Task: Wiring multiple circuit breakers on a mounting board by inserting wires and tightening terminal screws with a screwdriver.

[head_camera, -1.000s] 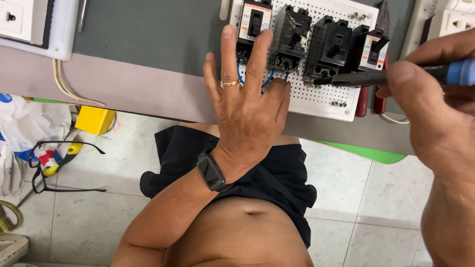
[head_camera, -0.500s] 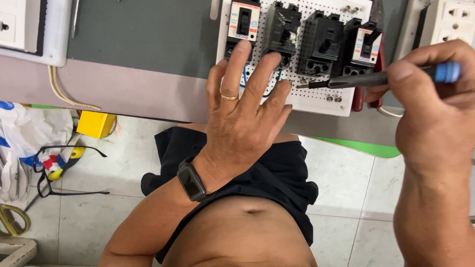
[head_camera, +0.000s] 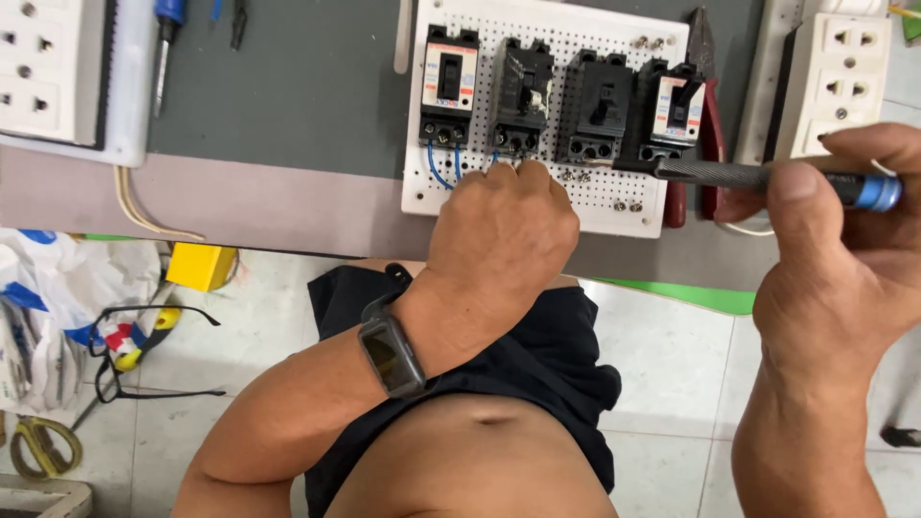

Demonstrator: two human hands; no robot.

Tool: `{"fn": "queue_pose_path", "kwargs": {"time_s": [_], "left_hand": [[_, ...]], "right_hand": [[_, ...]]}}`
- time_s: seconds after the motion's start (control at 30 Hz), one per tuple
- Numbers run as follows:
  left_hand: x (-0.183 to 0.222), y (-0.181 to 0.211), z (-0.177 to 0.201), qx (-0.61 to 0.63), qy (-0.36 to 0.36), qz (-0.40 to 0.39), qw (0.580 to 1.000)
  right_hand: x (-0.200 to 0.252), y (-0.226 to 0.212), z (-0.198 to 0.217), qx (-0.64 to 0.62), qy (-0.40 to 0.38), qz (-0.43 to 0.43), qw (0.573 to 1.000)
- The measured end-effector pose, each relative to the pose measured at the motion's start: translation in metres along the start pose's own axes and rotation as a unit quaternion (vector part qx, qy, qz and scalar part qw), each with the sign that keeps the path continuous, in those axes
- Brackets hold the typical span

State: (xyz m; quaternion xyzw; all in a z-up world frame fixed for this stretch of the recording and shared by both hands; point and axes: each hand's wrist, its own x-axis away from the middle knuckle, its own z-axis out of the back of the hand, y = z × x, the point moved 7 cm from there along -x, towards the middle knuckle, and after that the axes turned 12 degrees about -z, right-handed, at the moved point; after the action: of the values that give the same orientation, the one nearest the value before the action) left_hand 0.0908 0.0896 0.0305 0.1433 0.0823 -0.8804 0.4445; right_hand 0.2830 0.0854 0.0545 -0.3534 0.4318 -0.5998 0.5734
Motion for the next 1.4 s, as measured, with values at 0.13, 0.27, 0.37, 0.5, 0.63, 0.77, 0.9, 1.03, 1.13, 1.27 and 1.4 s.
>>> {"fn": "queue_pose_path", "kwargs": {"time_s": [0.13, 0.27, 0.37, 0.5, 0.63, 0.77, 0.9, 1.03, 1.13, 1.27, 1.4], "left_hand": [[0.006, 0.002, 0.006, -0.028, 0.015, -0.046, 0.998], [0.016, -0.012, 0.036, 0.224, 0.167, 0.011, 0.96], [0.027, -0.031, 0.028, 0.508, 0.192, 0.159, 0.825], [0.037, -0.031, -0.009, 0.788, 0.19, 0.242, 0.534], [0.039, -0.026, -0.012, 0.834, 0.203, 0.241, 0.453], [0.039, -0.025, -0.016, 0.868, 0.207, 0.234, 0.385], [0.037, -0.025, -0.016, 0.874, 0.213, 0.232, 0.37], [0.035, -0.026, -0.015, 0.868, 0.214, 0.231, 0.385], [0.036, -0.028, -0.013, 0.859, 0.212, 0.225, 0.407], [0.041, -0.029, -0.009, 0.815, 0.159, 0.257, 0.495], [0.047, -0.027, -0.012, 0.797, 0.143, 0.273, 0.519]], "right_hand": [[0.006, -0.004, -0.002, -0.013, 0.007, 0.004, 1.0], [0.009, -0.006, -0.004, -0.06, -0.005, -0.025, 0.998], [0.012, -0.008, -0.002, -0.081, -0.024, -0.04, 0.996], [0.018, -0.005, 0.002, -0.118, -0.018, -0.065, 0.991], [0.019, -0.014, -0.002, -0.117, -0.038, -0.048, 0.991], [0.019, -0.018, -0.005, -0.11, -0.039, -0.038, 0.992], [0.019, -0.019, -0.004, -0.106, -0.03, -0.033, 0.993], [0.02, -0.021, -0.004, -0.122, -0.025, -0.028, 0.992], [0.021, -0.024, -0.004, -0.098, -0.039, -0.025, 0.994], [0.021, -0.024, -0.002, -0.057, -0.044, -0.052, 0.996], [0.018, -0.029, -0.006, -0.022, -0.061, -0.047, 0.997]]}}
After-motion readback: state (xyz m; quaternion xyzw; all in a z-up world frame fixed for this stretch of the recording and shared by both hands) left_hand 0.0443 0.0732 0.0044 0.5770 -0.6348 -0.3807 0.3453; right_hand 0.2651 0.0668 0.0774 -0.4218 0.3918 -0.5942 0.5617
